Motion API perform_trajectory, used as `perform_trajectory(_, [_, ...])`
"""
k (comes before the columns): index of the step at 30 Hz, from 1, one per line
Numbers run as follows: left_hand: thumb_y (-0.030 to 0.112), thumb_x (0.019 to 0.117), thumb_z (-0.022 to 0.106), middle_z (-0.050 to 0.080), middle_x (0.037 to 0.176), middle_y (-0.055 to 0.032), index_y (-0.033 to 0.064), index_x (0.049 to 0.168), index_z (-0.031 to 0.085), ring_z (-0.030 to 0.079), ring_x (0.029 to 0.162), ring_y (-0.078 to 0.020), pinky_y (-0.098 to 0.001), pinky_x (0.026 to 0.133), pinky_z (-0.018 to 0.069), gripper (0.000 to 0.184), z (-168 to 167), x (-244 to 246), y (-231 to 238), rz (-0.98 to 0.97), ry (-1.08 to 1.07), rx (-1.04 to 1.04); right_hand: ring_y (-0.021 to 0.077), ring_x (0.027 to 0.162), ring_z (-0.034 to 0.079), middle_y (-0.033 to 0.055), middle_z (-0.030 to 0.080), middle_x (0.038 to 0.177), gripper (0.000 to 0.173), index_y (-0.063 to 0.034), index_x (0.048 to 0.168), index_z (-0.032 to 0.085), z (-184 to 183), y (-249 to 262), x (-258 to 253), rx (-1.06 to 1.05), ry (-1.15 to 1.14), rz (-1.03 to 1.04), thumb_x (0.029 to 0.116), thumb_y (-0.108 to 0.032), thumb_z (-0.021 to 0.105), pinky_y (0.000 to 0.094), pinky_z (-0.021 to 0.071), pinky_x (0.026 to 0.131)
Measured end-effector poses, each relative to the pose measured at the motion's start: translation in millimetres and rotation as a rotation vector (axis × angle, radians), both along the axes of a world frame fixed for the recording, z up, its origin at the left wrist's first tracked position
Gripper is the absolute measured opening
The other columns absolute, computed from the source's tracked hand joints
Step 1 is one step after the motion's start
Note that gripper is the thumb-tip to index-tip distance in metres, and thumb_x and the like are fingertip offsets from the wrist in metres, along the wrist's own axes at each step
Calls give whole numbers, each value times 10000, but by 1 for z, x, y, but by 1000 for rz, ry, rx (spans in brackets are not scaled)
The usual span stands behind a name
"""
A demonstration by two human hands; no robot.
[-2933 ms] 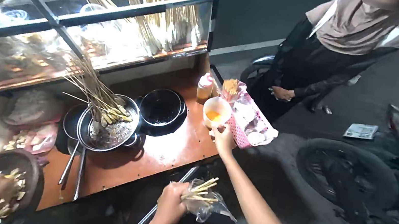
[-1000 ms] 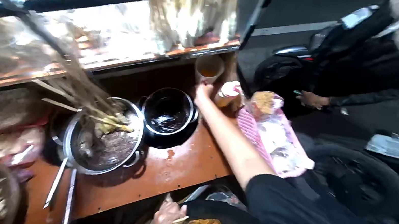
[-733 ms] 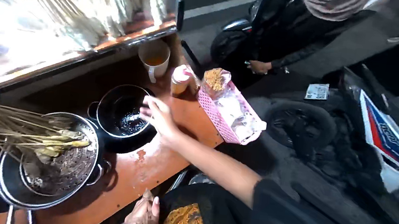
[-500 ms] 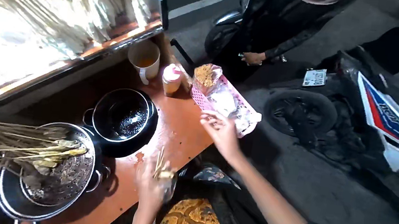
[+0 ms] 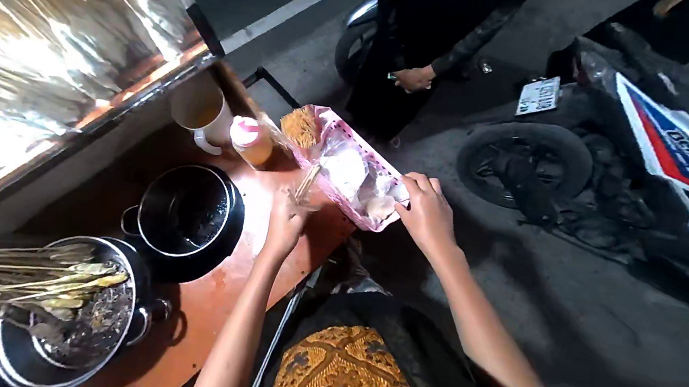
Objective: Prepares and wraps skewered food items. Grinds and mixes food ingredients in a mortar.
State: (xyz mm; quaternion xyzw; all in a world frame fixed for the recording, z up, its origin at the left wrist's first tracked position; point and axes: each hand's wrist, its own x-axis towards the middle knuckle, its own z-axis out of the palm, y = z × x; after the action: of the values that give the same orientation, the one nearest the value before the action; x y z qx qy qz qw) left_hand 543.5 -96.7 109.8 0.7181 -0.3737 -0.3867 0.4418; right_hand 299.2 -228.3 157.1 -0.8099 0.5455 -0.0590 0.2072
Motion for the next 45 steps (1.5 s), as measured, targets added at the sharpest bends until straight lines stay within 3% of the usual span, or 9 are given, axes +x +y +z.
perform_trajectory(6, [122,897,708,687,1187,-163,-18,1274,636,684,1077,-217,-429,960,566,408,-28,-19,-15,47,-95,59,376,1287,564,130,655,1338,387,-82,1289,707,-8,-34,-8,-10,-109,182,907,-121,752,586,480,1025])
perform_trajectory(13, [141,817,767,712,924,-108,-8,1035,690,695,892,-193,-436,846,577,275,-21,-44,-22,141,-233,33,323,1305,588,92,724,1259,339,-142,1214,758,-7,-40,0,180,-54,768,969,-8,566,568,349,1177])
perform_trajectory(18, [139,816,739,681,784,-30,40,797,708,655,792,-127,-357,791,547,105,-33,-54,-10,233,-297,-147,320,1278,616,81,720,1269,379,-132,1278,722,-2,-24,-14,240,-133,802,950,-50,551,539,513,1038])
perform_trajectory(22, [219,821,776,724,925,-85,31,985,718,688,930,-217,-501,927,527,256,-21,-56,-18,78,-347,-52,339,874,735,141,748,1110,307,-101,1263,726,1,-48,0,123,-232,454,998,-131,574,574,592,758])
perform_trajectory(26, [107,832,759,709,1092,-116,40,1156,688,659,1072,-274,-560,1015,470,338,-14,-59,-28,35,-388,44,468,1007,685,231,691,1209,414,-77,1369,639,12,-61,31,208,124,316,989,-231,693,673,528,812])
perform_trajectory(29, [76,803,773,706,1142,-109,51,1177,685,640,1108,-291,-571,1017,459,385,-15,-62,-30,84,-433,42,473,964,694,256,690,1167,557,-63,1487,524,10,-48,45,209,278,322,944,-38,645,646,549,762])
perform_trajectory(31, [89,800,778,710,1170,-87,65,1192,689,620,1167,-305,-598,1060,412,402,-13,-65,-30,114,-477,76,446,933,702,251,710,1022,321,7,1271,642,8,-41,45,232,318,316,953,-20,609,620,537,747])
perform_trajectory(34, [157,778,806,722,1145,-64,100,1201,688,631,1161,-307,-637,1050,385,443,-12,-68,-27,180,-584,136,406,944,706,202,726,977,133,-39,1045,723,9,-43,38,244,299,346,942,-76,647,623,526,748])
perform_trajectory(45, [414,776,851,550,1470,-182,65,1492,483,457,1400,-424,-736,1150,238,878,-18,-90,-12,261,-548,284,401,1069,693,196,712,1162,230,-42,1169,727,7,-58,-5,41,-101,409,947,-74,677,625,556,896])
